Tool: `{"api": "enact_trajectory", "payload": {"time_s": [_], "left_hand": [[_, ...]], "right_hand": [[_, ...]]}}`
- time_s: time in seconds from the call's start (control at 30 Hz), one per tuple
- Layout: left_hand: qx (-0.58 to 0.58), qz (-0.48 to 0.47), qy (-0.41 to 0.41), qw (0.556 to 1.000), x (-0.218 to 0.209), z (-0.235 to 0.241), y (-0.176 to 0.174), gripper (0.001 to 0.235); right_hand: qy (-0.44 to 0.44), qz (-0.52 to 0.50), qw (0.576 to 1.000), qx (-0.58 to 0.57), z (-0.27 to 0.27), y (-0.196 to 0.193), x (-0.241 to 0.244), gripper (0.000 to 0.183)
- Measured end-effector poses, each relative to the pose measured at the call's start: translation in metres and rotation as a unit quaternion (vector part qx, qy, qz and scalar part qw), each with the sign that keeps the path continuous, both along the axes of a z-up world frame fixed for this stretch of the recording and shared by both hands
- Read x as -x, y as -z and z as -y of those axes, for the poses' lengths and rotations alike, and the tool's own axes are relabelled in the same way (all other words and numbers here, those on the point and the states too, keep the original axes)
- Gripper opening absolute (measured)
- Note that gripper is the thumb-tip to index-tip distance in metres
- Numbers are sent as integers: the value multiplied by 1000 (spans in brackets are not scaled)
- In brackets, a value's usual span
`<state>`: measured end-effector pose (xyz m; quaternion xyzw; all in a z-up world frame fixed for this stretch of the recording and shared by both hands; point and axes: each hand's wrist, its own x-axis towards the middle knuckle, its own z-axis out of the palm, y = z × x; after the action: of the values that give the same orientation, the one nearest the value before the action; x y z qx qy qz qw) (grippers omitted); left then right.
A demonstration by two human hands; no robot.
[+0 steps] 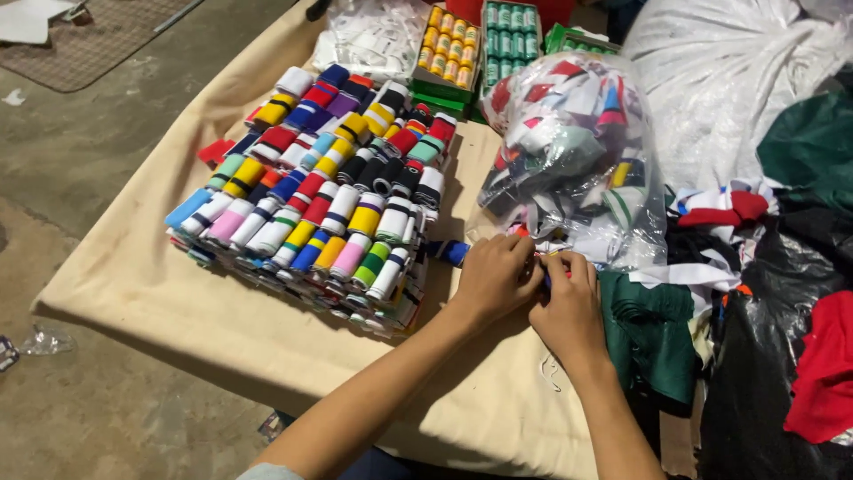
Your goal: The person folds a small piece of patterned fabric on a table covered with a beige cloth. They smooth the fabric and fold it into a compact shape, then place it aside.
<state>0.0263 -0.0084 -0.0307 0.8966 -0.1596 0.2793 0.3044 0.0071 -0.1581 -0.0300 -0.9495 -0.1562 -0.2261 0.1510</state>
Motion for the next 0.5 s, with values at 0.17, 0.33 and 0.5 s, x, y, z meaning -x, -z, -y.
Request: {"api": "enact_trajectory", "payload": {"time_s": [0.17, 0.33, 0.5], "left_hand": [[69, 48, 20, 996, -16, 2, -11, 21], [120, 31, 9, 992, -12, -2, -21, 16], [132, -97, 33, 986, -3, -1, -24, 31]], "right_hand": [[-18, -14, 998, -63, 4, -1, -11, 42], [5, -16, 988, -156, 4, -2, -14, 43], [61, 8, 969, -237, 3, -5, -17, 31]]}}
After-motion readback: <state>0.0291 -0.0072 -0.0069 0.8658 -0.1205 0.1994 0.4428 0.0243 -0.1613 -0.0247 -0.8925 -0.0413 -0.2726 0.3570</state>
